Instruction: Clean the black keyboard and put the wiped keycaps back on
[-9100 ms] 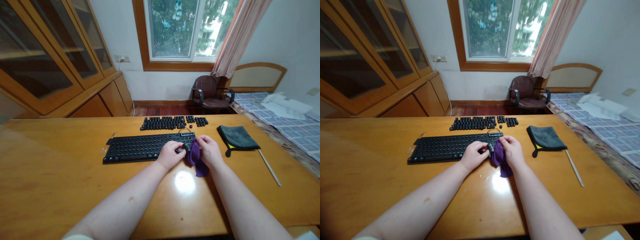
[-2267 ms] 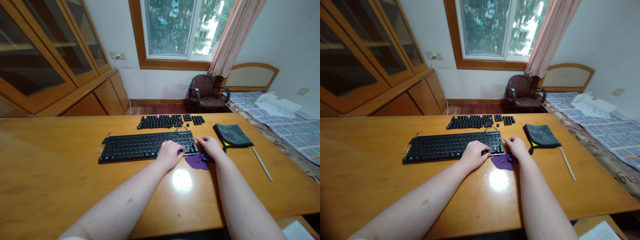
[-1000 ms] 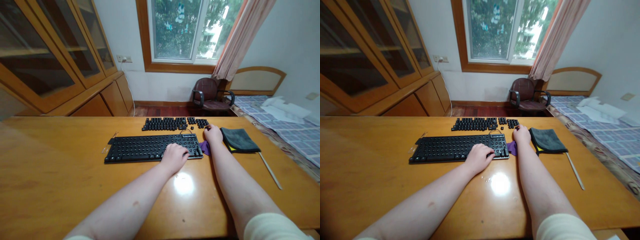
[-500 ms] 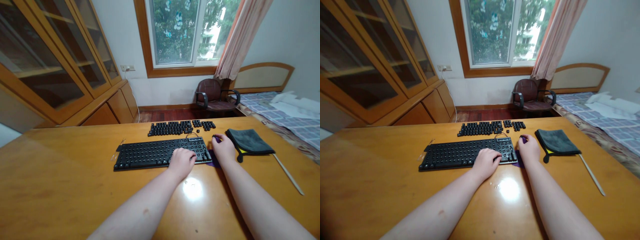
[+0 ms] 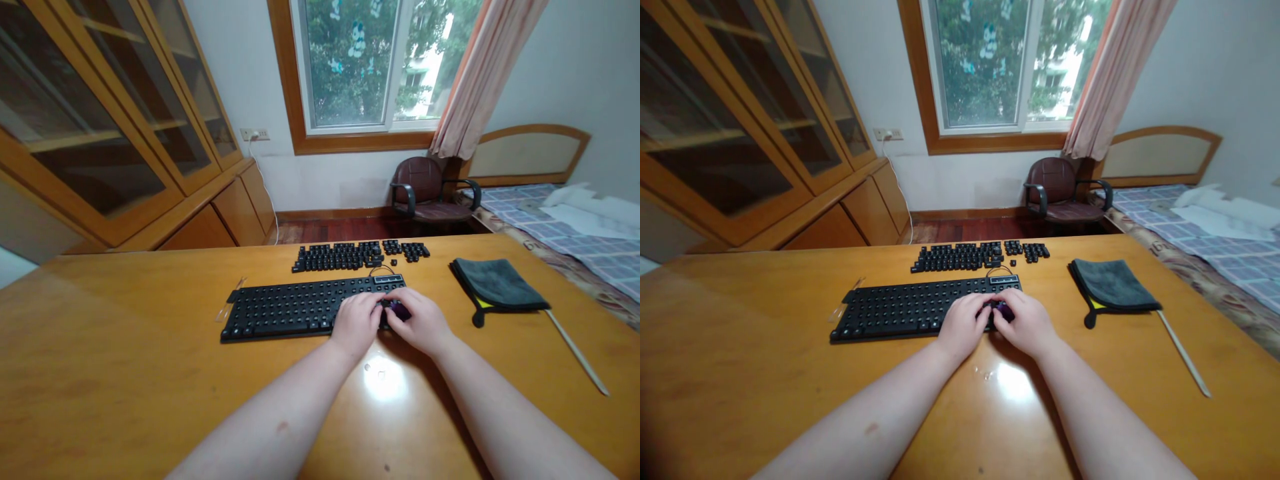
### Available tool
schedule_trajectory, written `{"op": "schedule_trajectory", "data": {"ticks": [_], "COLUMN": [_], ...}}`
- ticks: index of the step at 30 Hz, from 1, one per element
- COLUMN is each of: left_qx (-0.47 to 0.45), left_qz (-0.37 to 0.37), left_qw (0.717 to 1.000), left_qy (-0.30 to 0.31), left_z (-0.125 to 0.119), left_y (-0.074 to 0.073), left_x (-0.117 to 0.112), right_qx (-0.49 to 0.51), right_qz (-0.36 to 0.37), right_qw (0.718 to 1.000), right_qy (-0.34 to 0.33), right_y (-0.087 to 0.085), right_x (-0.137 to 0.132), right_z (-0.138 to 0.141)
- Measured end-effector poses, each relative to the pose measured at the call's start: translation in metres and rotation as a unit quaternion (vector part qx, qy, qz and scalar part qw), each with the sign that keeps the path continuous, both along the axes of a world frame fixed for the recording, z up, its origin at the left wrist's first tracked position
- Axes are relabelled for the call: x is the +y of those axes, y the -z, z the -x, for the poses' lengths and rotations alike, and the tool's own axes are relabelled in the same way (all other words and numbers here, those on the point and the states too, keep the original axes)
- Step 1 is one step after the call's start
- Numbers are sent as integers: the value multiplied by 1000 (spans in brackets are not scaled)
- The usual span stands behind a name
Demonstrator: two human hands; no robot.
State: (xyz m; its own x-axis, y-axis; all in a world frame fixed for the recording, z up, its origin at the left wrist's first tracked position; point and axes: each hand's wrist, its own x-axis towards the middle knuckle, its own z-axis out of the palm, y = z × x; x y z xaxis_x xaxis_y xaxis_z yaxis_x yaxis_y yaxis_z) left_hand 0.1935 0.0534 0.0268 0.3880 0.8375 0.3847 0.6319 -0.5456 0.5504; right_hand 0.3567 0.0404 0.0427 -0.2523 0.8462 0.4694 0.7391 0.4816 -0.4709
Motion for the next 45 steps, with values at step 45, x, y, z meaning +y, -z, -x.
{"op": "schedule_trajectory", "data": {"ticks": [45], "left_qx": [-2], "left_qz": [-48], "left_qw": [998], "left_qy": [39], "left_z": [1], "left_y": [-3], "left_x": [-2], "right_qx": [348], "right_qz": [186], "right_qw": [919], "right_qy": [18], "right_y": [22], "right_x": [4], "right_z": [-3]}}
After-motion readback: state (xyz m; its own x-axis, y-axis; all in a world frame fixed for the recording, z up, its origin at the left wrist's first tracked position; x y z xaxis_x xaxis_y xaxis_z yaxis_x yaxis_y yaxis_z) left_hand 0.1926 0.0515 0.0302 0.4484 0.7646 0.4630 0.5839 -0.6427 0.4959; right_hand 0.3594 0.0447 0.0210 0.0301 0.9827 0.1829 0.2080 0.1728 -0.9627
